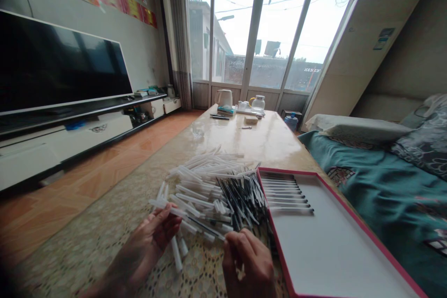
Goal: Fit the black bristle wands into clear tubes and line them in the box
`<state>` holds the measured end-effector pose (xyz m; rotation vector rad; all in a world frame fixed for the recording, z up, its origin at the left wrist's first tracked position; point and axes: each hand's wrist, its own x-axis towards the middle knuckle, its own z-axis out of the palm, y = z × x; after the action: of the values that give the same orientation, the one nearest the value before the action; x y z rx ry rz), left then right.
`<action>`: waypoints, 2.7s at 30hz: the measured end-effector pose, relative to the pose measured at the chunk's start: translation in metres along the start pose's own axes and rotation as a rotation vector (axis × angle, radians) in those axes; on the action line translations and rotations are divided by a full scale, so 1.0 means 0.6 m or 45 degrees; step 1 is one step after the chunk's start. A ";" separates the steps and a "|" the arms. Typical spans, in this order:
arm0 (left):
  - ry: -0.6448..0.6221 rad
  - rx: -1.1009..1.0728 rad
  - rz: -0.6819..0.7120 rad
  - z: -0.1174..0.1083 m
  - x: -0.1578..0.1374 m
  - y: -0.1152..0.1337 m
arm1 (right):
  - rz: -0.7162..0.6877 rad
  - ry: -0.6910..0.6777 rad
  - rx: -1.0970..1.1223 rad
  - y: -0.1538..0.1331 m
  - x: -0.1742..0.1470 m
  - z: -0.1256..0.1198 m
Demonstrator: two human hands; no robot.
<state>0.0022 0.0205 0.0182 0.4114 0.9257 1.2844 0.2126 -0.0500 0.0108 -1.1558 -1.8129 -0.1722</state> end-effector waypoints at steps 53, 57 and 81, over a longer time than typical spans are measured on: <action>-0.290 0.056 -0.223 0.003 -0.025 -0.034 | 0.698 -0.147 0.748 -0.020 0.007 0.037; -0.329 0.056 -0.235 0.001 -0.026 -0.039 | 0.695 -0.172 0.745 -0.025 0.009 0.038; -0.536 0.094 -0.242 0.002 -0.019 -0.037 | 0.724 -0.369 0.643 -0.013 -0.006 0.045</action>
<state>0.0173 0.0041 0.0066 0.6100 0.6383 0.9436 0.1900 -0.0416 -0.0042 -1.3076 -1.5556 0.7726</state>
